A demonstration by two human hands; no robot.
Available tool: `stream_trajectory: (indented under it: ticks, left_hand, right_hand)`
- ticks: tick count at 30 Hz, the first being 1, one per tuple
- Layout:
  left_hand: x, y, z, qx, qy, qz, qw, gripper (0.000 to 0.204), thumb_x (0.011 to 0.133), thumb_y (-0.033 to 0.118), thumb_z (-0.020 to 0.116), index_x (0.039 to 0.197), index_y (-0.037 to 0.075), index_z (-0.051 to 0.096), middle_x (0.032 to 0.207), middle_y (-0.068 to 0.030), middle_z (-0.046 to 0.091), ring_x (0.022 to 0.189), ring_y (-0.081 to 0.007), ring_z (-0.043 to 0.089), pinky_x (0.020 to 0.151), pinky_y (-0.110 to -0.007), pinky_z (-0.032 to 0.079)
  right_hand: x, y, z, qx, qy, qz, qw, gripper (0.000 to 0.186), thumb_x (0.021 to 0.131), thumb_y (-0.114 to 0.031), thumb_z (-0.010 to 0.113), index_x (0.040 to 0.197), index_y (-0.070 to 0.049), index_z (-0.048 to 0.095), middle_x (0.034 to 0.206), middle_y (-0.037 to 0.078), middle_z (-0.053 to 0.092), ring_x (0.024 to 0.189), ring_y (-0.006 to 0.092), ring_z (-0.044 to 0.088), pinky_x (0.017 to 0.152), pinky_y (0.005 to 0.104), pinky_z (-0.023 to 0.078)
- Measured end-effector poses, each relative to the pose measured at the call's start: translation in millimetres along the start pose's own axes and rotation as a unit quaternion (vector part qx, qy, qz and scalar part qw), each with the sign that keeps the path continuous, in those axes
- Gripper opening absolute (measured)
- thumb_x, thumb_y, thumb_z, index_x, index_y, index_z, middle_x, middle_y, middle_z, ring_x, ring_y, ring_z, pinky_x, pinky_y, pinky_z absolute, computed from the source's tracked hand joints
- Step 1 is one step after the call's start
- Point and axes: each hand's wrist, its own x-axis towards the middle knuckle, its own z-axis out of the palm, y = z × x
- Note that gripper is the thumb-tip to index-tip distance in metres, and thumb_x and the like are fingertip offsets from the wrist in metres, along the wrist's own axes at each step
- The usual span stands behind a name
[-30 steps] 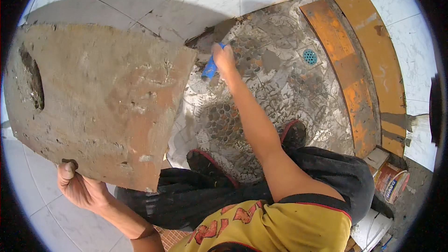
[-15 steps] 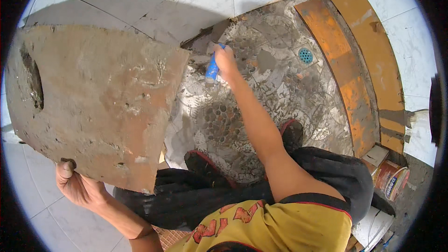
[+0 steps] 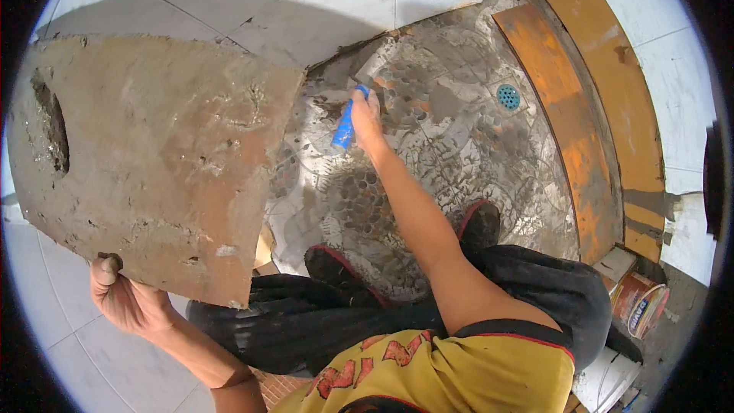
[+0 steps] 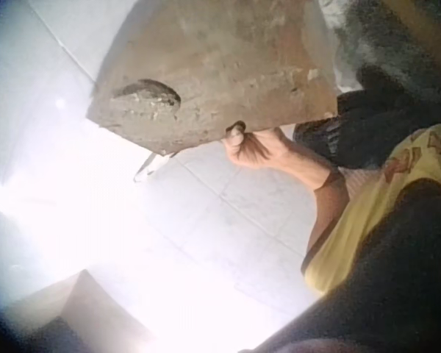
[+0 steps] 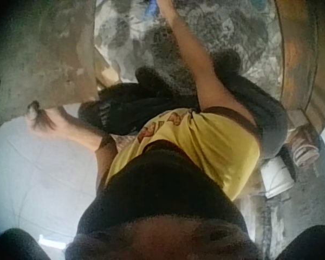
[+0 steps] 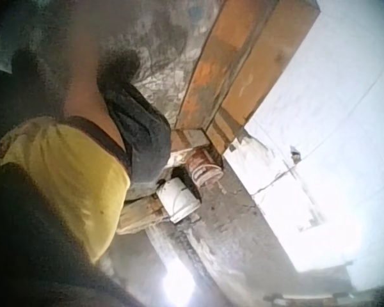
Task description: The person applies mortar to the back of a tile and the floor surface using a trowel, then positions and presses the tile onto the floor.
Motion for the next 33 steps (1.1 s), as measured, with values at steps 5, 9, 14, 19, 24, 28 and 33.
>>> stream_trajectory:
  ticks: [5, 9, 14, 19, 24, 28, 33]
  left_hand:
    - [-3, 2, 2, 0.029, 0.008, 0.018, 0.999, 0.063, 0.079, -0.016, 0.034, 0.142, -0.011, 0.035, 0.152, -0.0224, 0.037, 0.142, -0.0331, 0.033, 0.122, -0.057, 0.020]
    - [4, -2, 0, 0.009, -0.008, 0.002, 1.000, 0.063, 0.080, -0.016, 0.034, 0.143, -0.011, 0.034, 0.153, -0.0224, 0.036, 0.142, -0.0335, 0.033, 0.122, -0.058, 0.020]
    - [10, 3, -5, 0.005, -0.036, -0.021, 0.999, 0.061, 0.080, -0.016, 0.034, 0.141, -0.013, 0.034, 0.152, -0.0223, 0.037, 0.141, -0.0325, 0.034, 0.123, -0.056, 0.020]
    - [-4, 16, -6, 0.019, 0.010, 0.005, 1.000, 0.059, 0.081, -0.016, 0.033, 0.140, -0.013, 0.034, 0.150, -0.0225, 0.038, 0.140, -0.0312, 0.034, 0.123, -0.054, 0.021]
    - [-13, 29, -2, 0.030, 0.039, 0.058, 0.997, 0.058, 0.082, -0.017, 0.033, 0.140, -0.013, 0.035, 0.151, -0.0231, 0.038, 0.141, -0.0305, 0.034, 0.123, -0.053, 0.021]
    - [-16, 32, -2, 0.048, 0.020, 0.081, 0.995, 0.059, 0.082, -0.017, 0.033, 0.141, -0.013, 0.035, 0.152, -0.0235, 0.037, 0.142, -0.0302, 0.033, 0.123, -0.053, 0.020]
    - [-9, 30, -5, 0.028, 0.002, 0.067, 0.997, 0.060, 0.083, -0.016, 0.033, 0.143, -0.012, 0.033, 0.153, -0.0229, 0.036, 0.143, -0.0296, 0.032, 0.123, -0.053, 0.020]
  right_hand:
    - [16, 15, 30, -0.088, 0.044, -0.049, 0.994, 0.047, 0.093, -0.033, 0.051, 0.121, 0.004, 0.052, 0.108, 0.024, 0.061, 0.099, 0.0369, 0.059, 0.093, 0.0467, 0.044]
    - [-2, 32, 47, -0.103, -0.003, -0.103, 0.989, 0.052, 0.093, -0.036, 0.052, 0.120, 0.008, 0.051, 0.113, 0.031, 0.061, 0.104, 0.0439, 0.058, 0.096, 0.0471, 0.042]
    - [-25, 29, 22, -0.071, -0.028, -0.051, 0.996, 0.050, 0.094, -0.033, 0.050, 0.121, 0.009, 0.049, 0.110, 0.029, 0.060, 0.102, 0.0412, 0.058, 0.092, 0.0471, 0.044]
    - [-10, -22, -1, 0.011, -0.026, -0.028, 0.999, 0.035, 0.092, -0.025, 0.053, 0.112, 0.003, 0.049, 0.089, 0.015, 0.058, 0.076, 0.0248, 0.062, 0.067, 0.0409, 0.052]
    - [-7, -52, -3, 0.008, -0.023, -0.005, 1.000, 0.031, 0.090, -0.022, 0.056, 0.109, 0.001, 0.050, 0.087, 0.011, 0.056, 0.065, 0.0204, 0.059, 0.059, 0.0357, 0.052]
    - [-3, -43, 17, 0.001, -0.054, 0.040, 0.998, 0.032, 0.091, -0.025, 0.056, 0.109, 0.001, 0.052, 0.087, 0.012, 0.057, 0.074, 0.0235, 0.060, 0.066, 0.0398, 0.051]
    - [-22, 1, 42, -0.154, -0.082, 0.021, 0.985, 0.043, 0.092, -0.031, 0.055, 0.113, 0.007, 0.053, 0.106, 0.025, 0.062, 0.097, 0.0357, 0.060, 0.090, 0.0450, 0.045]
